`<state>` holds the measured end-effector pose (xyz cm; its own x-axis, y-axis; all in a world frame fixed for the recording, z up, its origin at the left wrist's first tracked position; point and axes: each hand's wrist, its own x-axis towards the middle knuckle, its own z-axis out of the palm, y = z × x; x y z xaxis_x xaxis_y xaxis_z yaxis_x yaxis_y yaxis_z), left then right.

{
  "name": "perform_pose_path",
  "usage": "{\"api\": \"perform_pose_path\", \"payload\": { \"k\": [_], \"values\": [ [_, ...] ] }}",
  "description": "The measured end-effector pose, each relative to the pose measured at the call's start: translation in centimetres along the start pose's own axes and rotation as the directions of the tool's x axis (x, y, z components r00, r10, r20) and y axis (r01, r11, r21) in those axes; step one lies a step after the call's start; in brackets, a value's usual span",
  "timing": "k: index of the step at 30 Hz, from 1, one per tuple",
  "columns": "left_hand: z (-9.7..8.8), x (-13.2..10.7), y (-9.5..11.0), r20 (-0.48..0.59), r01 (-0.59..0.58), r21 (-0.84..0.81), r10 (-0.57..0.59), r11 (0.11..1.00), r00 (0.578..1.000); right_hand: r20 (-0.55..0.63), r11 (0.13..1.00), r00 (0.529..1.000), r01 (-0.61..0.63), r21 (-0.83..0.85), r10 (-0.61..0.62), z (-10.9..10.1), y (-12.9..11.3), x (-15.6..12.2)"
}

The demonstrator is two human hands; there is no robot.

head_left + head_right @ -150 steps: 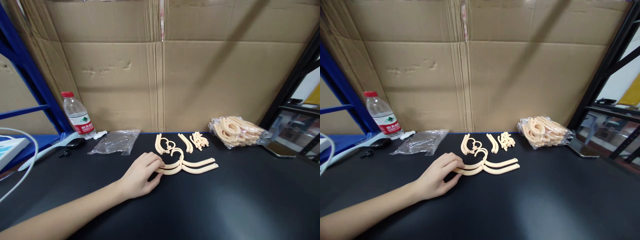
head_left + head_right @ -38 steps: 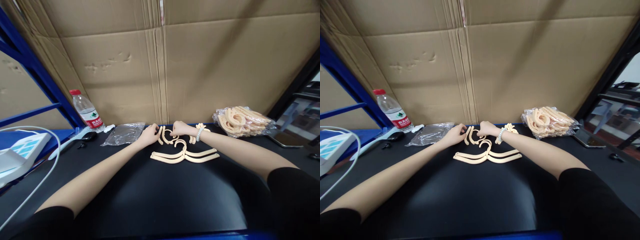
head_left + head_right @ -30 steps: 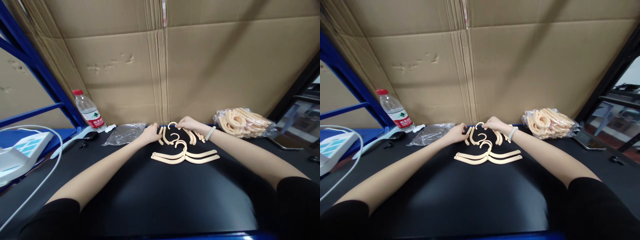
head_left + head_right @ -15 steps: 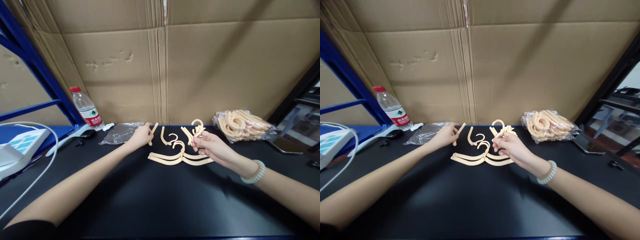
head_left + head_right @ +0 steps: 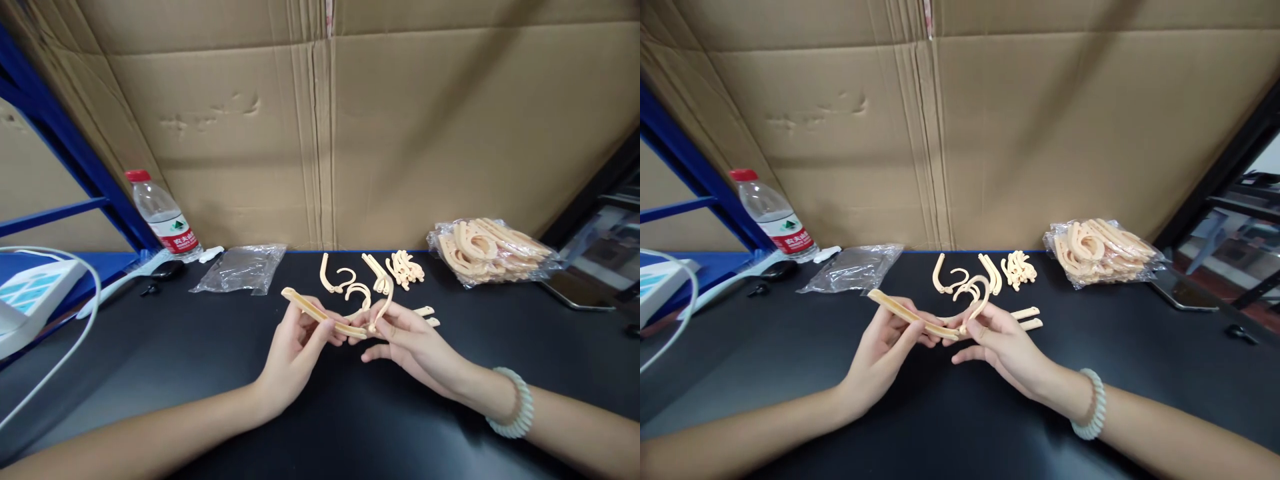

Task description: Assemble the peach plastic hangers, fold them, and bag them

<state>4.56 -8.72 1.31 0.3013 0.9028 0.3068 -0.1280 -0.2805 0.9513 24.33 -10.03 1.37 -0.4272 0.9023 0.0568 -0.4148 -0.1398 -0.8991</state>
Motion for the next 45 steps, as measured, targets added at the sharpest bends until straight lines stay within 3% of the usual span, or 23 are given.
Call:
{"api": "perform_pose_path", "payload": {
  "k": [6, 20, 31, 45],
  "values": [
    [-0.3, -0.5, -0.4, 0.018, -0.03, 0.092, 0.028, 0.995, 0.999, 0.056, 0.995, 0.994, -0.095, 0.021, 0.094, -0.3, 0.5, -0.1],
    [-0.5, -0.9, -0.5, 0.061, -0.137, 0.218, 0.126, 0.966, 0.99, 0.021, 0.997, 0.997, -0.075, -0.015, 0.075, -0.2, 0.9, 0.0],
    [-0.2, -1.3, 0.1, 0.013, -0.132, 0.306, 0.134, 0.943, 0.991, 0.01, 0.994, 0.997, -0.081, -0.072, 0.082, -0.2, 0.8, -0.1],
    [-0.2, -1.6, -0.3, -0.028, -0.082, 0.317, 0.096, 0.945, 0.995, -0.066, 0.974, 0.998, -0.006, -0.226, -0.009, 0.2, 1.3, 0.1]
  ]
}}
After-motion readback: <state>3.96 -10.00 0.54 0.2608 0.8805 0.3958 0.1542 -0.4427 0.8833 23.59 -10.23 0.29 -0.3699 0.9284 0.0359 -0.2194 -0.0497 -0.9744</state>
